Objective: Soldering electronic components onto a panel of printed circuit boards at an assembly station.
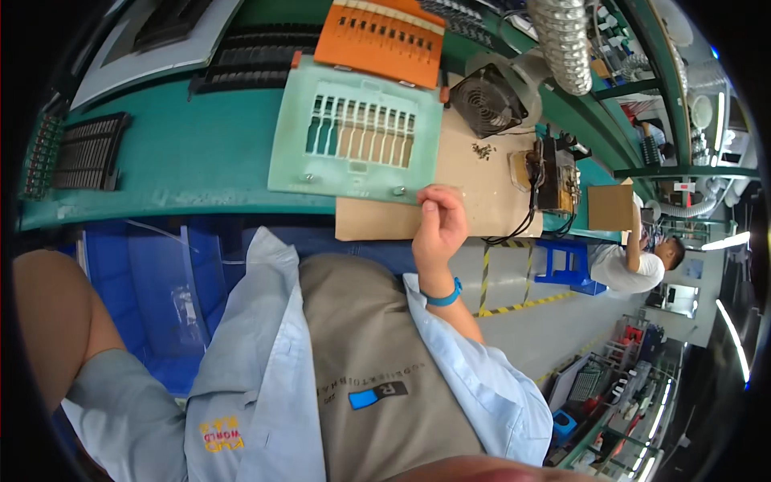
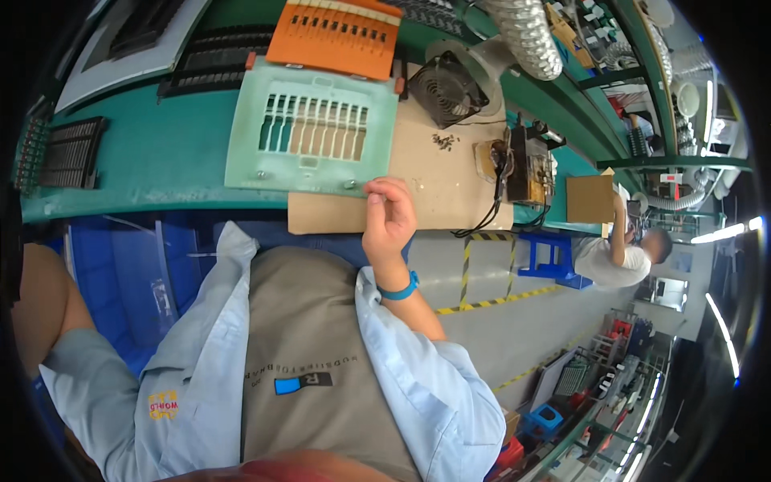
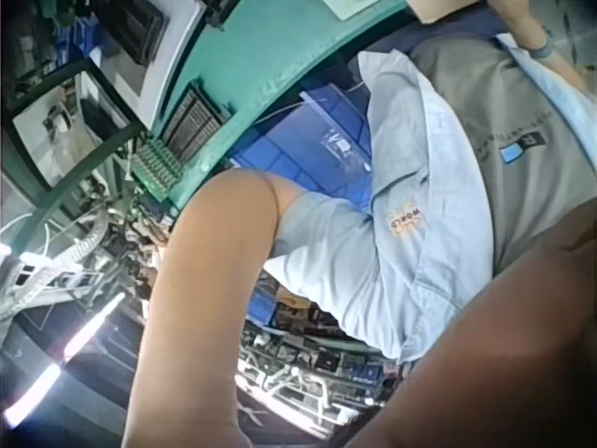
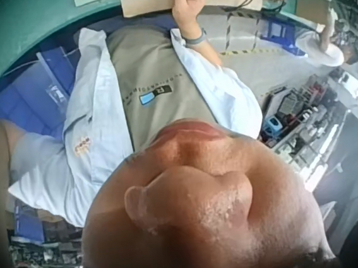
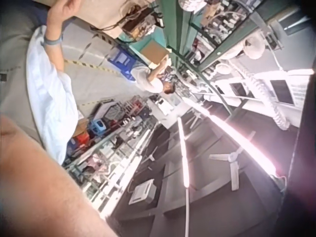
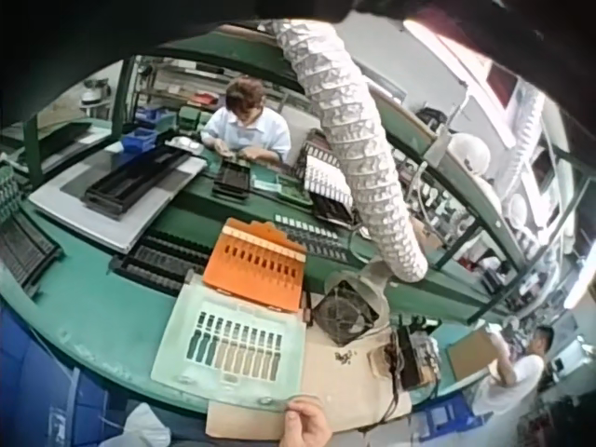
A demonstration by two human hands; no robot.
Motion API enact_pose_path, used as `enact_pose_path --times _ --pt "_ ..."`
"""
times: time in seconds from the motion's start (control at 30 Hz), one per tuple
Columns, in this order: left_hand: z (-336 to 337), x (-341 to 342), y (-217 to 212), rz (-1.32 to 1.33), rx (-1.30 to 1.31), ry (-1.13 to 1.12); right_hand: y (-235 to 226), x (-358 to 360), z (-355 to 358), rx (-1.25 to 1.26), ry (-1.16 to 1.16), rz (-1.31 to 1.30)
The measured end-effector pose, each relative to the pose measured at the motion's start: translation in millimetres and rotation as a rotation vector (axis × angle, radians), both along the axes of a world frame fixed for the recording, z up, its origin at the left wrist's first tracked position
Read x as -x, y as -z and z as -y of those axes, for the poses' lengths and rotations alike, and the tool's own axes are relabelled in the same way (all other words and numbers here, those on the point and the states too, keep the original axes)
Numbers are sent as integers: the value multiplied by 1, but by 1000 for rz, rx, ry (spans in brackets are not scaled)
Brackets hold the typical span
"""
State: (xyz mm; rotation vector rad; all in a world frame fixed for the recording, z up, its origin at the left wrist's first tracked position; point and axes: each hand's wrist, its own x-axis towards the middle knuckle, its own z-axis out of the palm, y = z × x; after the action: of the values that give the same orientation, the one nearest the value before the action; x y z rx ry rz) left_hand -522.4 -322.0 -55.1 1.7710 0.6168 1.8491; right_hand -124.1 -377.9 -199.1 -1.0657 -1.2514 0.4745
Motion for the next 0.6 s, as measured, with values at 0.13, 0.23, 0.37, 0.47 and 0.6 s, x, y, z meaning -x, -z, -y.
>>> enact_pose_path --times 0.13,0.23,0.37,0.47,0.6 --pt "-11 -10 -14 -17 -88 11 0 -3 15 1 16 -29" --pt "-26 -17 -31 -37 -181 17 -2 -3 12 -15 16 -48" --pt "-36 -23 -43 -37 -258 30 -10 0 14 6 -38 19" --pt "-48 -24 -51 -46 -301 45 -9 -9 11 -7 -18 -19" --pt "-54 -23 -51 -43 -314 85 0 -4 19 -12 14 -77"
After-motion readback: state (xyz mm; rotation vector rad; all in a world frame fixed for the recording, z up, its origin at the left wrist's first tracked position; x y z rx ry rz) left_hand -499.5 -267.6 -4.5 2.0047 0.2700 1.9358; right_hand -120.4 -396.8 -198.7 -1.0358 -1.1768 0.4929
